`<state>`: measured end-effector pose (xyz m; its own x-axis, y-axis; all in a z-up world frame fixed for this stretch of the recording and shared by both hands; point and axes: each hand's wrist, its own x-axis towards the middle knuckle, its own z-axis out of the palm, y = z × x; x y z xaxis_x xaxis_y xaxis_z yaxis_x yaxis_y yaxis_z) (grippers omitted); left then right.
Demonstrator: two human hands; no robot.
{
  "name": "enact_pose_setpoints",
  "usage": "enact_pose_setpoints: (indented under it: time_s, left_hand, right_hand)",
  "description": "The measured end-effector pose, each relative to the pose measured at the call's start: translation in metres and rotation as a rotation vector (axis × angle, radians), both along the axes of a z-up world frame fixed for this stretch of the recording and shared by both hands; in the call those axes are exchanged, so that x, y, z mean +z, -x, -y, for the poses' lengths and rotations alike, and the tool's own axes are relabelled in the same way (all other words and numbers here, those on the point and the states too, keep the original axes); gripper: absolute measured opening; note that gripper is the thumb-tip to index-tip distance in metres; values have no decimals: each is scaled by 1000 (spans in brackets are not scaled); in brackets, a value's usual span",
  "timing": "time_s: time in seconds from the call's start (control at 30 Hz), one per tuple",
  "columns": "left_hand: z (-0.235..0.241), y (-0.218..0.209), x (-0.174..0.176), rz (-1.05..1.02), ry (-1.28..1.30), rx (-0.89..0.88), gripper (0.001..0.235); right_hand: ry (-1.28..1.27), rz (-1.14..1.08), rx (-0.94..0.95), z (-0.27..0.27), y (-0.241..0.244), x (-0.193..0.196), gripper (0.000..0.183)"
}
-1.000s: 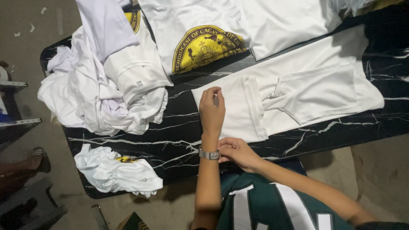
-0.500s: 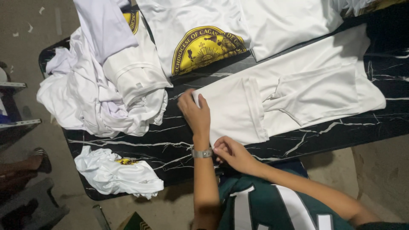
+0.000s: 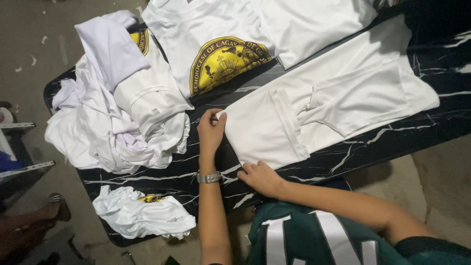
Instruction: The person folds several white t-shirts on a black marble-patterned table. They unfold each shirt, smooth it out, fold the sides in, and then fold the bottom up to create a neat stack.
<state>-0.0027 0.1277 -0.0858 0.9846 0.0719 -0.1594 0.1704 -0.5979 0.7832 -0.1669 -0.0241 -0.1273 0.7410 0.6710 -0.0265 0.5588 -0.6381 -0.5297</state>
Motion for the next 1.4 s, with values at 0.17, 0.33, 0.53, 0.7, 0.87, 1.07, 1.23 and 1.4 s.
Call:
enact_pose_setpoints:
  time_s: [0.17, 0.33, 0.53, 0.7, 0.87, 1.07, 1.23, 1.4]
  left_hand:
    - [-16, -9, -10, -106, 137, 1, 22]
    - [-10, -21, 6, -202, 378, -18, 22]
    - [43, -36, 29, -296, 695, -16, 20]
    - [132, -53, 44, -215, 770, -200, 18]
    - [240, -69, 77, -266, 839, -311, 25]
    - [348, -101, 10, -319, 828, -490, 24]
    - [415, -117, -32, -393, 865, -479, 24]
    - [457, -131, -39, -363, 414, -584, 19]
  right_hand:
    - [-130, -84, -45, 9, -7, 16, 26]
    - [-495, -262, -177, 52, -22, 94, 29]
    - [-525, -619, -471, 121, -13, 147, 38]
    - [-585, -418, -735, 186, 7, 157, 45]
    - [-537, -314, -943, 252, 15, 154, 37]
    - [-549, -232, -1153, 330, 11, 139, 34]
    - [-571, -145, -1234, 385, 2, 100, 32]
    - [-232, 14, -1310, 425, -5, 53, 26]
